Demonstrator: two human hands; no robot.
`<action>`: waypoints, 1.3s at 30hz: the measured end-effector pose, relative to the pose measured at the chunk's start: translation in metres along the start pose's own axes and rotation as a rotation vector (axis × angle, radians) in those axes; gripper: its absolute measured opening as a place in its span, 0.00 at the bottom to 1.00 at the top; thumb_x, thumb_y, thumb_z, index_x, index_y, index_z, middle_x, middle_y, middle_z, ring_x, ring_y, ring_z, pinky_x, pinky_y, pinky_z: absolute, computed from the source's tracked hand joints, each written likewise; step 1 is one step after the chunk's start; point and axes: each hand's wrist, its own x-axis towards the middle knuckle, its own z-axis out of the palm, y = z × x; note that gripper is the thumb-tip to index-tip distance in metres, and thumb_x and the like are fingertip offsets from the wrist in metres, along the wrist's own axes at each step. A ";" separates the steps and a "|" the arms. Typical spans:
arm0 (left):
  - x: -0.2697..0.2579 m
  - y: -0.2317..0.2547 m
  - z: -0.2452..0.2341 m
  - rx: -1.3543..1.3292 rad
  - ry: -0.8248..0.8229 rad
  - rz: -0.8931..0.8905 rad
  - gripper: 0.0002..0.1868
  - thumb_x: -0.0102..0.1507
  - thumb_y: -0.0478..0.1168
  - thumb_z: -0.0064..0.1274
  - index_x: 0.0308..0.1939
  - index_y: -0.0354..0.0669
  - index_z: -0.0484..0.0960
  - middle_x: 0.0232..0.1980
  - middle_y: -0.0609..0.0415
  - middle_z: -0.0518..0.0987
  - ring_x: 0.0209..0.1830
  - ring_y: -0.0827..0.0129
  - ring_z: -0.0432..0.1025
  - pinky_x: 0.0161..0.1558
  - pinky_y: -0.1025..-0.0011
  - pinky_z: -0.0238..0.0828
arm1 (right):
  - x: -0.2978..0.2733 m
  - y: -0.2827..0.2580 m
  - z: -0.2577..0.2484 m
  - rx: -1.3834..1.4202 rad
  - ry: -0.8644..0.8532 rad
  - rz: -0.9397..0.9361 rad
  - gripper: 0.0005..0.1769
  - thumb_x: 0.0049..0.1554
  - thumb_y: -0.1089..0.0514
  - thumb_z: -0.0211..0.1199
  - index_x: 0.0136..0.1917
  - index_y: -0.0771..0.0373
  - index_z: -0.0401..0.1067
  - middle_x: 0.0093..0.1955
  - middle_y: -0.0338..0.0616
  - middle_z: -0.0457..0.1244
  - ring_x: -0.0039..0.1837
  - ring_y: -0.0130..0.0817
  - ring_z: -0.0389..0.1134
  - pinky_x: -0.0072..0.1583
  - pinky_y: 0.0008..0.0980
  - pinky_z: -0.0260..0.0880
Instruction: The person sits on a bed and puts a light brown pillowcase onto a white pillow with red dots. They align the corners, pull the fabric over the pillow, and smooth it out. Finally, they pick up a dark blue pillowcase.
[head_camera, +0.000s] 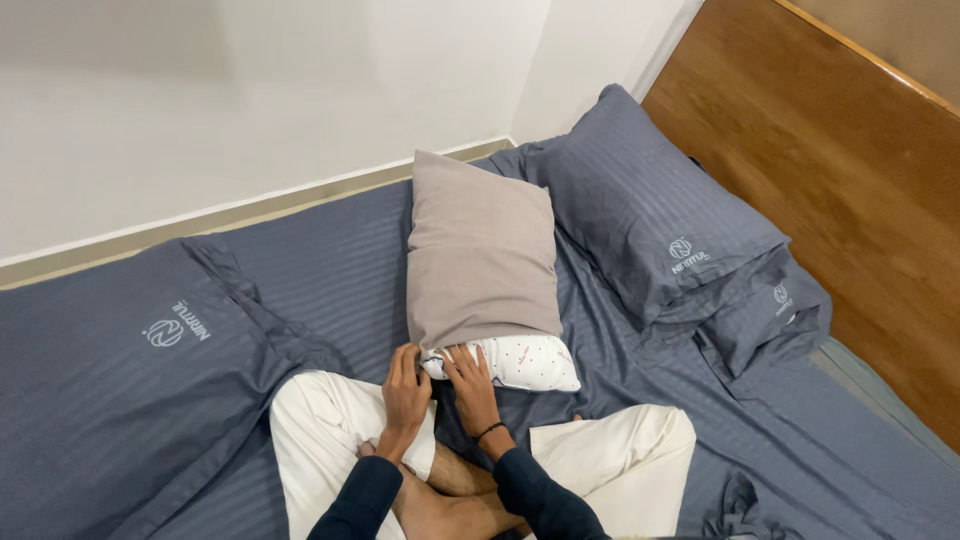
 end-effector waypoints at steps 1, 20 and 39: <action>0.001 0.001 -0.001 0.021 -0.004 0.009 0.23 0.55 0.26 0.55 0.55 0.30 0.74 0.57 0.39 0.77 0.56 0.42 0.72 0.56 0.55 0.70 | 0.002 -0.002 0.000 -0.001 -0.016 0.005 0.35 0.52 0.74 0.53 0.73 0.63 0.63 0.77 0.51 0.55 0.81 0.48 0.50 0.81 0.53 0.41; 0.061 0.024 -0.017 0.238 -0.452 0.408 0.07 0.56 0.32 0.57 0.37 0.34 0.78 0.41 0.46 0.74 0.46 0.54 0.70 0.50 0.60 0.65 | -0.033 0.008 -0.018 0.176 0.098 0.067 0.33 0.50 0.73 0.58 0.68 0.59 0.72 0.72 0.46 0.62 0.77 0.47 0.60 0.77 0.52 0.54; 0.071 0.095 0.043 0.230 -0.740 0.491 0.60 0.40 0.46 0.74 0.72 0.35 0.58 0.75 0.38 0.59 0.76 0.48 0.53 0.75 0.53 0.44 | 0.001 0.206 -0.048 -0.135 0.211 0.658 0.32 0.46 0.69 0.60 0.65 0.57 0.69 0.60 0.49 0.64 0.62 0.52 0.65 0.58 0.46 0.64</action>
